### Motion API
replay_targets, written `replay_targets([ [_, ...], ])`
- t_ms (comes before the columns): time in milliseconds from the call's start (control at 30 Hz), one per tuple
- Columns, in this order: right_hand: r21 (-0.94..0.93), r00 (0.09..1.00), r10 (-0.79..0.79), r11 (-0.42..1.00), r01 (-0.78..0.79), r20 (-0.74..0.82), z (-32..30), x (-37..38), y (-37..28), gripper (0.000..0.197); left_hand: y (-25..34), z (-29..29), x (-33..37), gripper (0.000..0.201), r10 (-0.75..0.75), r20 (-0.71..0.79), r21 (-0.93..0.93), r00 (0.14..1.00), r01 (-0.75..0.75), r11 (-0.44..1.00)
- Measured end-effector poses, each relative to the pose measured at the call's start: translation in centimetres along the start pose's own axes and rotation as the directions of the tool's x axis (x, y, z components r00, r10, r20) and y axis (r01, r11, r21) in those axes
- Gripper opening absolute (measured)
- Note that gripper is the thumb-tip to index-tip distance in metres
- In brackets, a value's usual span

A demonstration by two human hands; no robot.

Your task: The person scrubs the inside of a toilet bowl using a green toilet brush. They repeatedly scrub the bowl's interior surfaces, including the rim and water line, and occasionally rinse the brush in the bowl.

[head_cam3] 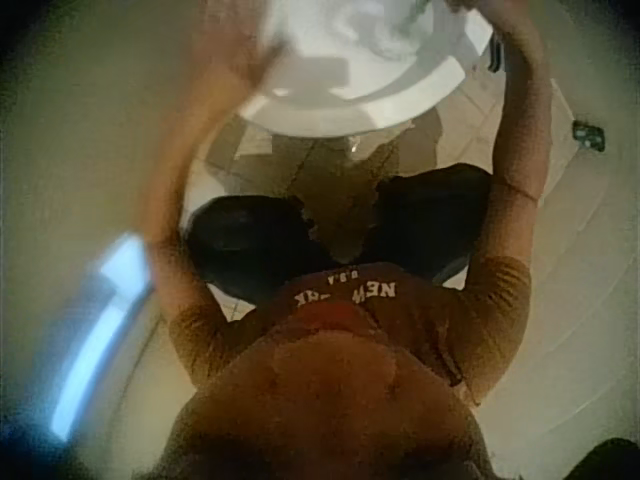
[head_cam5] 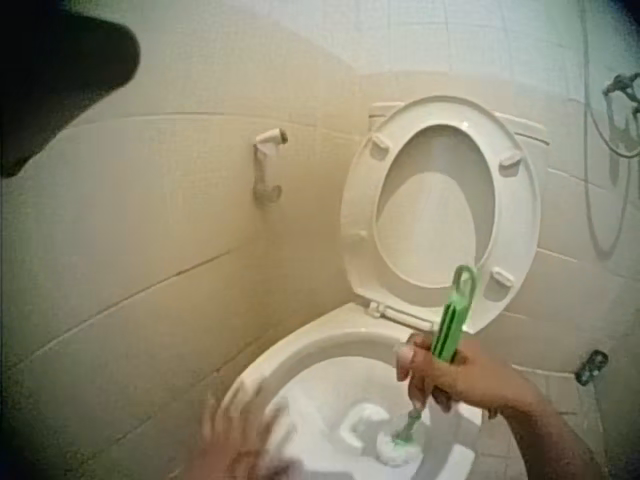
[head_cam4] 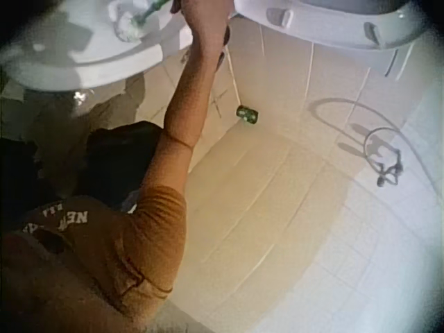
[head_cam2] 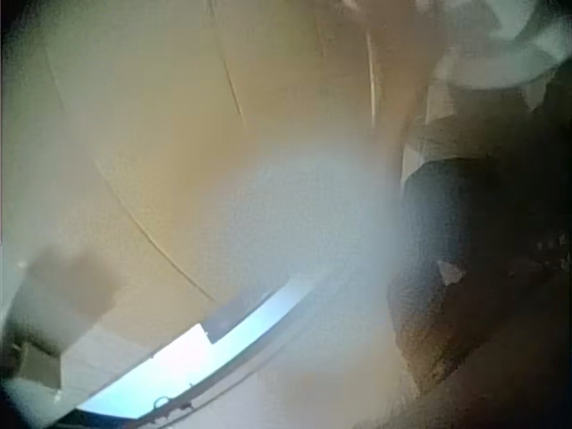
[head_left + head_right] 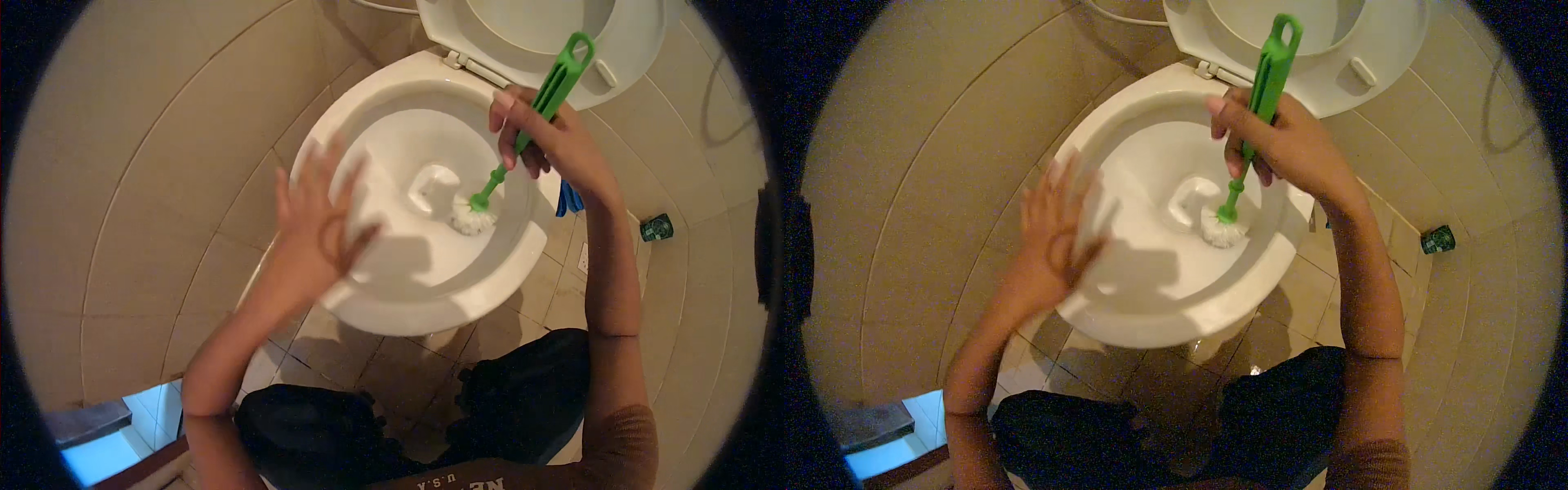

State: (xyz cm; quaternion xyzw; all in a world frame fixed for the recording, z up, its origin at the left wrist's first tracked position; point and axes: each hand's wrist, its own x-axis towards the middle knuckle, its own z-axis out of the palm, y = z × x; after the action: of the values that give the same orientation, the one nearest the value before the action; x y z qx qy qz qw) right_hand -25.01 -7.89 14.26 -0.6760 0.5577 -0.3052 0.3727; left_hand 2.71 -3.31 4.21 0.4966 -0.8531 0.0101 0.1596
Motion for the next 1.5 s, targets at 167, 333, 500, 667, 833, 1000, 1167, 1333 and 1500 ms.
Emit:
replay_targets([
  [167,-0.17,0.973,0.0,0.985,0.04,0.23,1.8,2.1,3.0,0.022,6.2,-2.0,-3.2,0.083,0.394,0.269,-0.336,0.879,-0.298,0.894],
  [333,-0.23,0.93,-0.203,0.932,0.279,0.305,4.5,-0.6,5.7,0.007,5.9,1.1,-2.9,0.083,0.255,0.252,-0.4,0.933,-0.14,0.906],
  [500,-0.141,0.97,-0.081,0.983,0.115,0.228,6.1,-1.2,4.5,0.016,6.7,1.8,-3.6,0.062,0.195,0.201,-0.356,0.96,-0.114,0.927],
  [667,-0.545,0.964,-0.077,0.812,0.208,0.253,8.4,4.0,10.4,0.023,8.0,1.9,-3.2,0.042,0.099,0.186,-0.325,0.978,-0.034,0.945],
  [833,0.094,0.849,0.161,0.966,-0.239,0.504,6.9,3.2,9.4,0.027,8.2,1.5,-3.5,0.041,0.084,0.195,-0.232,0.977,-0.037,0.972],
  [1000,0.669,0.693,-0.015,0.278,-0.69,0.721,0.7,-1.4,7.3,0.025,8.3,1.4,-4.2,0.034,0.028,0.149,-0.195,0.988,0.002,0.981],
  [1167,-0.031,0.643,0.208,0.961,-0.276,0.737,-5.9,-6.6,4.6,0.041,9.8,0.7,-3.6,0.033,0.002,0.072,-0.254,0.997,0.016,0.967],
  [1333,-0.86,0.953,-0.016,0.426,0.28,0.302,-8.3,-9.8,3.9,0.034,10.8,0.6,-4.0,0.03,-0.097,0.013,-0.252,0.995,0.097,0.963],
  [1500,-0.723,0.969,-0.16,0.646,0.247,0.187,-9.7,-8.8,2.1,0.036,10.7,1.2,-4.8,0.031,-0.134,-0.003,-0.157,0.991,0.132,0.979],
])
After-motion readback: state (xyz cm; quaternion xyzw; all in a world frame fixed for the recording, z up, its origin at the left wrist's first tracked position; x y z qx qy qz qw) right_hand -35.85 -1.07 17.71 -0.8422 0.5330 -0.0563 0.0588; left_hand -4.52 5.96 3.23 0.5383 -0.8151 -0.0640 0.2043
